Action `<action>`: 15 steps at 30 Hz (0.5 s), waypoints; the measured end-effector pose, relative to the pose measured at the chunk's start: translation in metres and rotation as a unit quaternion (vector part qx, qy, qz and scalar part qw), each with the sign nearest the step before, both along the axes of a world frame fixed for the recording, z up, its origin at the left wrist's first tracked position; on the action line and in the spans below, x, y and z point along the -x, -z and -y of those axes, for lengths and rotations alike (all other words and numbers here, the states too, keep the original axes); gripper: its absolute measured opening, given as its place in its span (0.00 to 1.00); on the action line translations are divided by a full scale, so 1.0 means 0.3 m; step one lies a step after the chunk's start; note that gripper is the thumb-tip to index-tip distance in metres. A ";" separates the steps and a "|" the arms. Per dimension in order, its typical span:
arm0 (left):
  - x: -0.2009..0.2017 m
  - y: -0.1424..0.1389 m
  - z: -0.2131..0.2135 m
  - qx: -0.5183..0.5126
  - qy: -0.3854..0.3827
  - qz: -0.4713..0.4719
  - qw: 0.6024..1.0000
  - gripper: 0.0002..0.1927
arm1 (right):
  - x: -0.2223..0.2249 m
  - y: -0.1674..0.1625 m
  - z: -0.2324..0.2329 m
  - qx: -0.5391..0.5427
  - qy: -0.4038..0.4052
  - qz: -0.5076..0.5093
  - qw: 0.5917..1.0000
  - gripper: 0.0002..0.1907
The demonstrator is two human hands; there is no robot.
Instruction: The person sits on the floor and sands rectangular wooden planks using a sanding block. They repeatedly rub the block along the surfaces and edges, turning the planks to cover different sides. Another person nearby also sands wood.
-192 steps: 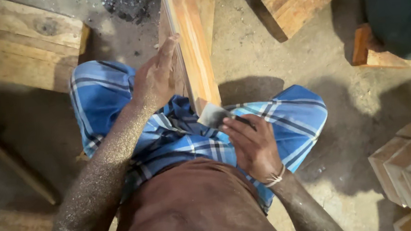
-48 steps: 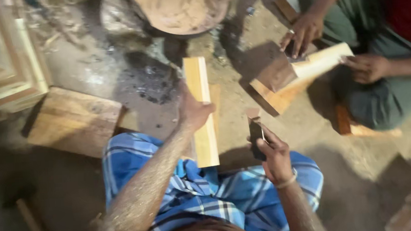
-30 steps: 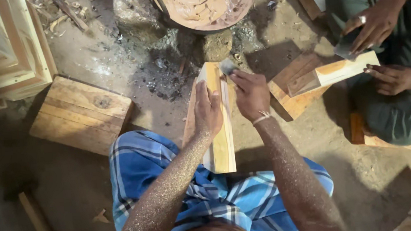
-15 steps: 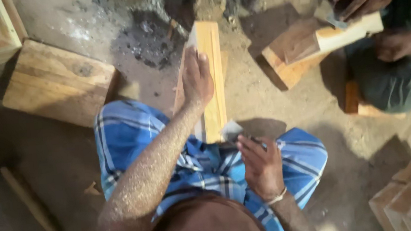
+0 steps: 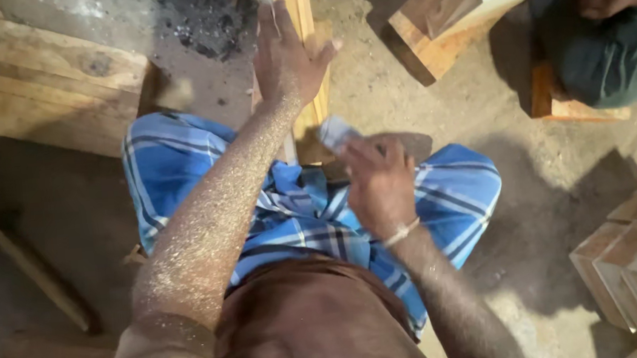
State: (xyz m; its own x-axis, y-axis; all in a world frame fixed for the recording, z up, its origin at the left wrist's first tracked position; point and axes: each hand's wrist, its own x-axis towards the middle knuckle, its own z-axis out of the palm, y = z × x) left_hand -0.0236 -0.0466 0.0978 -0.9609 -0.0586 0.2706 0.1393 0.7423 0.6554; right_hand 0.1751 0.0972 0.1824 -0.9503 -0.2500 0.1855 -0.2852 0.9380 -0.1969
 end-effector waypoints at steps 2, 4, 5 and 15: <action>-0.028 -0.036 -0.009 0.094 0.014 0.018 0.995 0.63 | -0.067 -0.005 0.018 -0.015 0.012 -0.001 1.000 0.18; -0.040 -0.088 -0.016 0.084 0.040 0.170 0.981 0.58 | -0.133 0.004 0.003 0.025 0.011 0.001 1.000 0.19; -0.048 -0.117 -0.018 0.077 0.055 0.254 0.963 0.56 | -0.140 0.023 -0.019 0.080 0.004 0.019 0.997 0.19; 0.099 -0.209 0.091 0.352 0.487 0.068 0.796 0.24 | -0.052 0.118 -0.268 0.698 0.175 0.197 0.666 0.27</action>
State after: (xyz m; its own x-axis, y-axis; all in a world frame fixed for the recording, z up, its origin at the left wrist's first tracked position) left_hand -0.0534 -0.0740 0.1606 -0.4815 0.8523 -0.2040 0.8367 0.5164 0.1824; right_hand 0.1906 0.1776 0.1468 -0.9487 0.1548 -0.2757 0.2340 -0.2428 -0.9414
